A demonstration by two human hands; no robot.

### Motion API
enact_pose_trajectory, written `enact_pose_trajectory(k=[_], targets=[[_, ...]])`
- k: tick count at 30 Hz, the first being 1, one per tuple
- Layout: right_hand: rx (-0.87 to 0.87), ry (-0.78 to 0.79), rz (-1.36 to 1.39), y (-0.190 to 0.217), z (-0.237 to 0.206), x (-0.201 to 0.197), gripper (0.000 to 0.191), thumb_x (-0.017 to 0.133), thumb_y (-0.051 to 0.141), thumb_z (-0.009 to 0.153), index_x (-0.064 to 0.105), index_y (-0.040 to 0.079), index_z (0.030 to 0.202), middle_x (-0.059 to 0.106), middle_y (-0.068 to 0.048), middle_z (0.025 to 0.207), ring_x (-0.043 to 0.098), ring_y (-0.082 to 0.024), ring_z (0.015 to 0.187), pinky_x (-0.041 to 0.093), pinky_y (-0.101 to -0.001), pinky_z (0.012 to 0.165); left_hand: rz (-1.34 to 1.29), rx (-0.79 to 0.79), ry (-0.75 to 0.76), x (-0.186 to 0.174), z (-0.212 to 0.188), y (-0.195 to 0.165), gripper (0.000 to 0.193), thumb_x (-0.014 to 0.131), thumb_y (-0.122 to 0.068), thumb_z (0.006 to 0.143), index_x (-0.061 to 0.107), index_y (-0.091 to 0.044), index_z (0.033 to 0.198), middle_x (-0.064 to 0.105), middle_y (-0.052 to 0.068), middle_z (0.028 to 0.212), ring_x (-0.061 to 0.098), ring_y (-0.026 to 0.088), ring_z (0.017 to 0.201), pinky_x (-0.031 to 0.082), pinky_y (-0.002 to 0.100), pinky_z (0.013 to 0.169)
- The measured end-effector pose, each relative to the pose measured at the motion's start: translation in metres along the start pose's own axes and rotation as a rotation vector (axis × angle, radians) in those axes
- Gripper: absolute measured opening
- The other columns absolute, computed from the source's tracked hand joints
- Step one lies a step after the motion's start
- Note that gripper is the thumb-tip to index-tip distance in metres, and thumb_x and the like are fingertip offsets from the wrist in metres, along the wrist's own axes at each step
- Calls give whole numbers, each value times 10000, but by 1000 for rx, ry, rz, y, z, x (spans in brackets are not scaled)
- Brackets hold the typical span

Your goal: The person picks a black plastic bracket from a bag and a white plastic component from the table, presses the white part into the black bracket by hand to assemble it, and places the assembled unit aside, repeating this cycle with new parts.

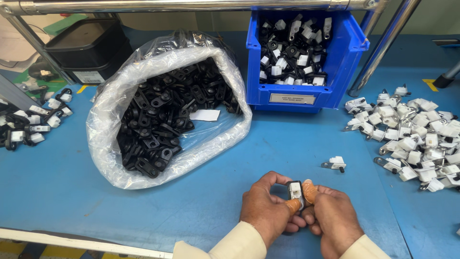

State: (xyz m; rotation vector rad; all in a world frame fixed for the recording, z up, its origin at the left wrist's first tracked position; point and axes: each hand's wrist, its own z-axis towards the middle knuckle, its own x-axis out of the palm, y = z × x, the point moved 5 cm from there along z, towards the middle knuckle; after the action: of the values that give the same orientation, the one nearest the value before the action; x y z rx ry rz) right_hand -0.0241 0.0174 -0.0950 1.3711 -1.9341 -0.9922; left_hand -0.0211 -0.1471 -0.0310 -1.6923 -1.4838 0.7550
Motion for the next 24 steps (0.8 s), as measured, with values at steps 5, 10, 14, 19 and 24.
enact_pose_trajectory(k=[5,10,14,19,24], targets=[[-1,-20,-103,8,-22,-1,390,647,363,998,719,-20,992,609,-90,649,438,-141,465,308,-281,394,-35,23,10,3,1,4,463,720,-9,887,623,-132,1323,747,102,823,746,163,624,616,265,502],[62,-11,-139,12,-30,-6,238,724,246,959,749,19,1026,563,-78,637,411,-132,459,295,-272,396,-143,34,91,8,8,10,524,695,-12,903,613,-147,1403,735,127,876,761,191,649,645,271,530],[127,46,-84,14,-22,-14,235,703,236,967,744,12,1025,583,-44,657,422,-99,491,279,-259,397,-172,-6,114,12,10,12,487,684,-5,915,615,-137,1379,735,142,904,769,192,675,657,271,554],[84,101,-16,16,-21,-17,231,669,198,945,710,-20,1012,589,-39,674,419,-93,507,278,-250,402,-126,11,78,17,6,6,441,688,3,903,658,-130,1323,722,133,878,754,203,641,632,287,520],[74,-68,77,13,-27,-10,245,617,222,980,679,-10,1033,566,-59,688,421,-129,517,291,-289,416,-95,-57,-6,20,4,2,448,688,13,898,659,-144,1317,736,123,881,760,203,642,641,285,519]])
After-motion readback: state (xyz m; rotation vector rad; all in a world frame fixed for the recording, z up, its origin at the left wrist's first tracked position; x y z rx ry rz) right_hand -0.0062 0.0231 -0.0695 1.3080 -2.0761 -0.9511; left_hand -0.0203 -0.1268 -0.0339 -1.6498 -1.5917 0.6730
